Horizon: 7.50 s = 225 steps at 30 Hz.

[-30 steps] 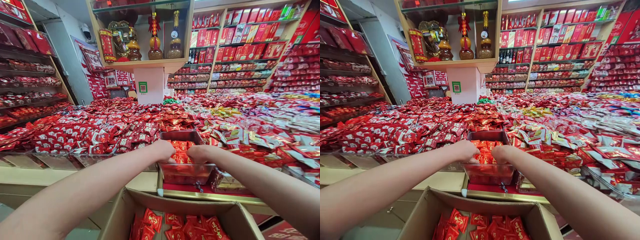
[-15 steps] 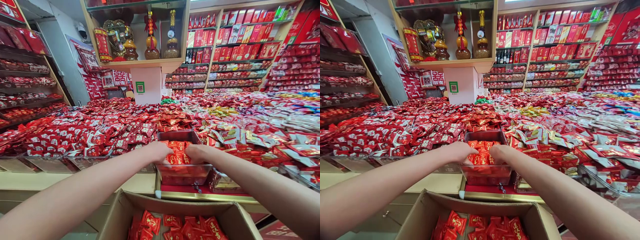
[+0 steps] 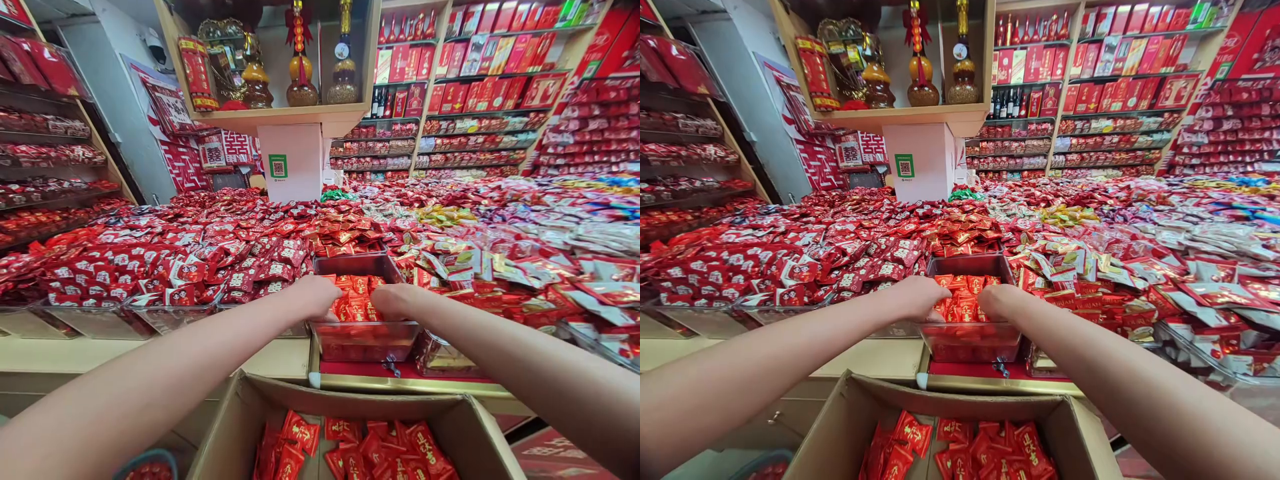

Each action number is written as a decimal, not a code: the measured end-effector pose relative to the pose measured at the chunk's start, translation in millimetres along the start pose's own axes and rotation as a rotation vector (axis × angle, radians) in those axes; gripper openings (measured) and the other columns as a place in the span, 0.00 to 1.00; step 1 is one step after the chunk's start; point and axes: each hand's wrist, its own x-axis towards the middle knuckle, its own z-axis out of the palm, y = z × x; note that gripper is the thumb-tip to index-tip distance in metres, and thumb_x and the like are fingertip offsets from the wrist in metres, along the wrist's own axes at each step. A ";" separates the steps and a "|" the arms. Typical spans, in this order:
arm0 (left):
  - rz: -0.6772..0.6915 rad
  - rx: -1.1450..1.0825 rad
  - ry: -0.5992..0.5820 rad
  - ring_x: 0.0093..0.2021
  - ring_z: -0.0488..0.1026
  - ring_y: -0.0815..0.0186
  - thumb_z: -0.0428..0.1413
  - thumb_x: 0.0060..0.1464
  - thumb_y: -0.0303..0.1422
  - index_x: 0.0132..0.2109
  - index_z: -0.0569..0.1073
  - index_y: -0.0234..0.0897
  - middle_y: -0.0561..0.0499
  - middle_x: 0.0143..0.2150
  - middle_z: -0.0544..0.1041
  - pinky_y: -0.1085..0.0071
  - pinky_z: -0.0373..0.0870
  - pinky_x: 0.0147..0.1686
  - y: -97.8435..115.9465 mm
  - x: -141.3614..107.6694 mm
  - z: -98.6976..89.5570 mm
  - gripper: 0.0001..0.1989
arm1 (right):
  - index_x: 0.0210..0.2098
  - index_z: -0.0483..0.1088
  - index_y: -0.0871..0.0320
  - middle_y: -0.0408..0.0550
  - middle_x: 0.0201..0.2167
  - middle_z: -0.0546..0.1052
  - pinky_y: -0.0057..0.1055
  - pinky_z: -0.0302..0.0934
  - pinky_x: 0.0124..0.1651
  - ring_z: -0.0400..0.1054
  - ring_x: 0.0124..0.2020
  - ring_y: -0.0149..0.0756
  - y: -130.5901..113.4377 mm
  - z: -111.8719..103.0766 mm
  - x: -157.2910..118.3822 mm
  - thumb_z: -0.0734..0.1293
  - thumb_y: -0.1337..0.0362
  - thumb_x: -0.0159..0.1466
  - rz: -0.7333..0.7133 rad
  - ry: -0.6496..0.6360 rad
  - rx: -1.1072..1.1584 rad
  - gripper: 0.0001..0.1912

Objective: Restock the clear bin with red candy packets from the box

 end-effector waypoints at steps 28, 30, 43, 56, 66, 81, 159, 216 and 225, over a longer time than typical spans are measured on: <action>-0.051 -0.030 -0.122 0.31 0.72 0.56 0.53 0.40 0.39 0.34 0.73 0.38 0.45 0.30 0.76 0.68 0.65 0.25 -8.6 -2.5 -5.6 0.14 | 0.34 0.64 0.58 0.47 0.30 0.72 0.25 0.53 0.27 0.65 0.29 0.34 -0.6 8.6 21.0 0.66 0.62 0.46 -0.296 0.326 0.227 0.15; -0.056 -0.041 -0.117 0.31 0.72 0.57 0.53 0.40 0.40 0.34 0.73 0.39 0.46 0.30 0.76 0.69 0.64 0.25 -10.1 -2.2 -3.9 0.13 | 0.31 0.65 0.58 0.47 0.29 0.72 0.26 0.53 0.27 0.65 0.29 0.35 0.8 11.1 23.4 0.66 0.63 0.46 -0.238 0.326 0.197 0.12; -0.089 -0.312 0.152 0.33 0.72 0.59 0.58 0.36 0.38 0.39 0.73 0.43 0.49 0.33 0.77 0.71 0.64 0.28 -13.2 -12.0 -4.6 0.18 | 0.38 0.67 0.59 0.49 0.34 0.73 0.28 0.57 0.30 0.66 0.33 0.39 8.7 -7.8 5.6 0.67 0.63 0.45 -0.157 0.155 0.308 0.19; -0.379 -1.713 1.087 0.25 0.72 0.70 0.46 0.54 0.38 0.41 0.60 0.38 0.56 0.23 0.72 0.76 0.67 0.26 58.3 -34.1 6.8 0.11 | 0.49 0.52 0.55 0.41 0.26 0.68 0.28 0.62 0.31 0.66 0.29 0.31 -81.6 14.3 -46.3 0.67 0.60 0.50 -0.341 0.567 1.582 0.30; -0.197 -1.981 0.673 0.38 0.72 0.65 0.53 0.48 0.30 0.44 0.65 0.35 0.47 0.38 0.75 0.71 0.67 0.37 88.0 -92.4 40.0 0.14 | 0.46 0.53 0.53 0.43 0.29 0.70 0.30 0.63 0.32 0.67 0.31 0.32 -102.2 45.2 -69.8 0.66 0.62 0.52 -0.290 0.487 1.809 0.25; -0.280 -1.095 0.834 0.45 0.66 0.66 0.47 0.53 0.31 0.43 0.69 0.38 0.48 0.42 0.72 0.70 0.61 0.46 48.7 -97.9 56.4 0.11 | 0.43 0.56 0.54 0.49 0.36 0.72 0.34 0.62 0.37 0.67 0.36 0.38 -52.8 38.3 -80.0 0.63 0.58 0.54 -0.021 0.708 1.467 0.18; -0.017 -0.252 0.241 0.35 0.69 0.62 0.45 0.49 0.28 0.33 0.72 0.37 0.46 0.33 0.73 0.71 0.63 0.34 -13.2 -13.7 19.5 0.11 | 0.23 0.64 0.59 0.41 0.18 0.71 0.22 0.55 0.23 0.64 0.21 0.29 -7.7 -10.7 -16.3 0.61 0.69 0.49 -0.076 0.215 0.752 0.01; 0.093 -0.350 0.219 0.30 0.68 0.64 0.54 0.45 0.35 0.27 0.70 0.38 0.51 0.28 0.72 0.74 0.58 0.28 -7.8 3.4 18.5 0.06 | 0.41 0.62 0.63 0.57 0.40 0.66 0.30 0.60 0.36 0.65 0.37 0.41 3.0 11.7 17.8 0.66 0.65 0.45 -0.090 0.241 0.144 0.24; 0.089 -0.280 0.218 0.32 0.70 0.62 0.53 0.45 0.35 0.30 0.70 0.37 0.49 0.31 0.74 0.73 0.61 0.29 -7.1 2.0 24.1 0.06 | 0.33 0.68 0.59 0.40 0.22 0.71 0.22 0.54 0.23 0.63 0.23 0.28 -3.4 0.5 -2.7 0.58 0.70 0.47 -0.175 0.112 0.722 0.14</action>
